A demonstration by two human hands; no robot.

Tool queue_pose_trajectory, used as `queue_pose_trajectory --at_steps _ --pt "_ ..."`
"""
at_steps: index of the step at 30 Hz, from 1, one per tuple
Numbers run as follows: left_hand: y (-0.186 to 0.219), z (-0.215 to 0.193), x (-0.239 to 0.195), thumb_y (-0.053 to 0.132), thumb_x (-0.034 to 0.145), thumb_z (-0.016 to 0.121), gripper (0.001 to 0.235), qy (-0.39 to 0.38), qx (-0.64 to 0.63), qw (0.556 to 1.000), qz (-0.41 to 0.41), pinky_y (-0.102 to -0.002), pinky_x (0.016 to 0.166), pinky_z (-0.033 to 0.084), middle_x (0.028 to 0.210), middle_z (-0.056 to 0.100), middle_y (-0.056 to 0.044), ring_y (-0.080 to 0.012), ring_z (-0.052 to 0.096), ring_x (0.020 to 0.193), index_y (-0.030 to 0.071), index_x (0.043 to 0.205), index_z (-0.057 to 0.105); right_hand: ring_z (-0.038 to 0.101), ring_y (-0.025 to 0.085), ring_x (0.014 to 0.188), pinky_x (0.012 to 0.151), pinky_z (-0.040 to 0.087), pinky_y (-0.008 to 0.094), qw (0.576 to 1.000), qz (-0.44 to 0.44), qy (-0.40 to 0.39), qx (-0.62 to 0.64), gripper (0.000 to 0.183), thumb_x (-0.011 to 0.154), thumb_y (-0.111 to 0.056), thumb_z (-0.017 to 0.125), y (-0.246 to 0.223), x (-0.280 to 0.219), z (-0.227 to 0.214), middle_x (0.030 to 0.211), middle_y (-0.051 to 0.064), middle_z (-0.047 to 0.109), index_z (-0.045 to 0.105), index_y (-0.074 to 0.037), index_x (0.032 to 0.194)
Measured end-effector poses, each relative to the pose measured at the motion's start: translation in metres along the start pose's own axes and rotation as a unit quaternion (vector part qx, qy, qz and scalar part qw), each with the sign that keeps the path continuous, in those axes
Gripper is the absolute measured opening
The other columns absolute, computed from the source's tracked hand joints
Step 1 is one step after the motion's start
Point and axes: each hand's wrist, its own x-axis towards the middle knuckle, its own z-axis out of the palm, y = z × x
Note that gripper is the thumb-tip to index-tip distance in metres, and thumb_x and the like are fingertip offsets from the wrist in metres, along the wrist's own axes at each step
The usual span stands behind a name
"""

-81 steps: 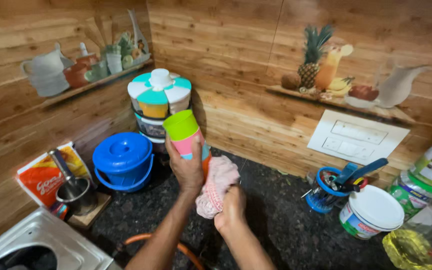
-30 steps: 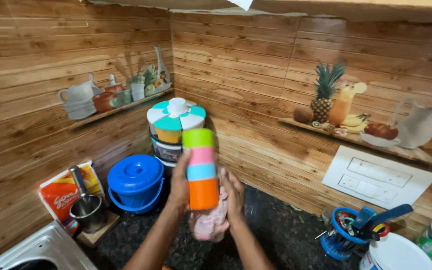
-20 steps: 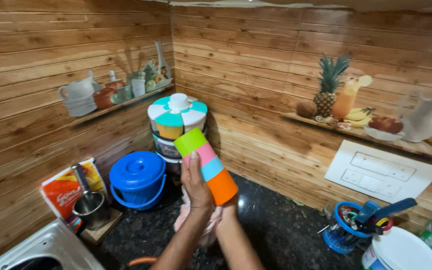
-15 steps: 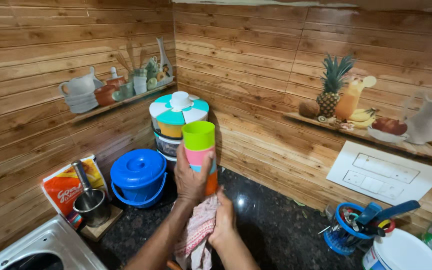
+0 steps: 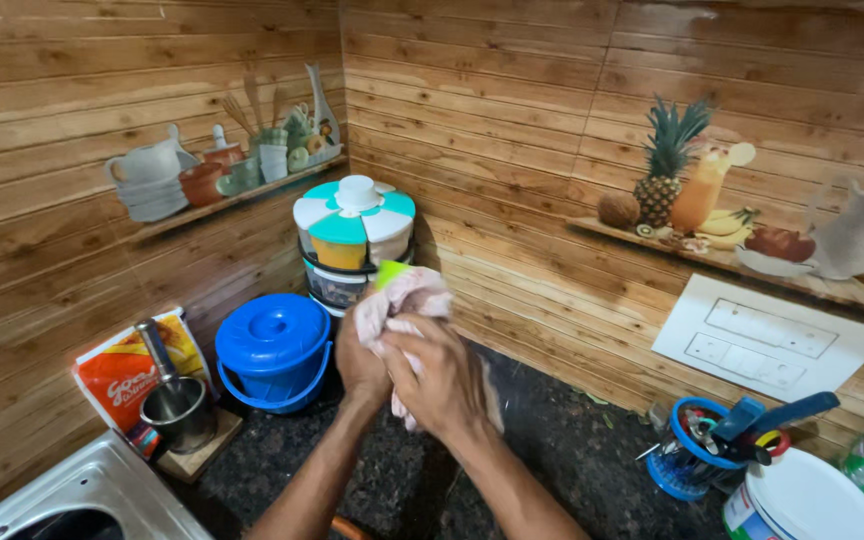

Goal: The person organizes a multi-tiered rotating container on the kitchen counter, then wipes the countertop and various items including a blue bucket, a small white cup, a metal cup, and a stack of colorful plastic cups using a cloth. The person also moves a packet of Gold Duster and a knife block during the cleaning process.

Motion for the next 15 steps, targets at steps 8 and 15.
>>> queue_pose_trajectory --at_steps 8,15 --pt "0.057 -0.062 0.057 0.041 0.086 0.075 0.056 0.073 -0.323 0.927 -0.175 -0.038 0.082 0.057 0.113 0.071 -0.009 -0.0204 0.069 0.094 0.007 0.128 0.062 0.076 0.025 0.098 0.080 0.062 0.040 0.903 0.416 -0.105 0.042 0.052 0.083 -0.011 0.070 0.103 -0.061 0.083 0.133 0.002 0.068 0.063 -0.018 0.134" --pt "0.021 -0.061 0.095 0.034 0.088 0.076 0.061 -0.019 -0.380 0.918 -0.113 -0.034 0.096 0.051 0.124 0.066 -0.010 -0.0178 0.064 0.111 0.003 0.137 0.054 0.069 0.023 0.125 0.104 0.051 0.033 0.928 0.282 0.053 0.237 0.064 0.091 -0.035 0.073 0.120 -0.017 0.100 0.139 0.014 0.071 0.057 -0.012 0.148"
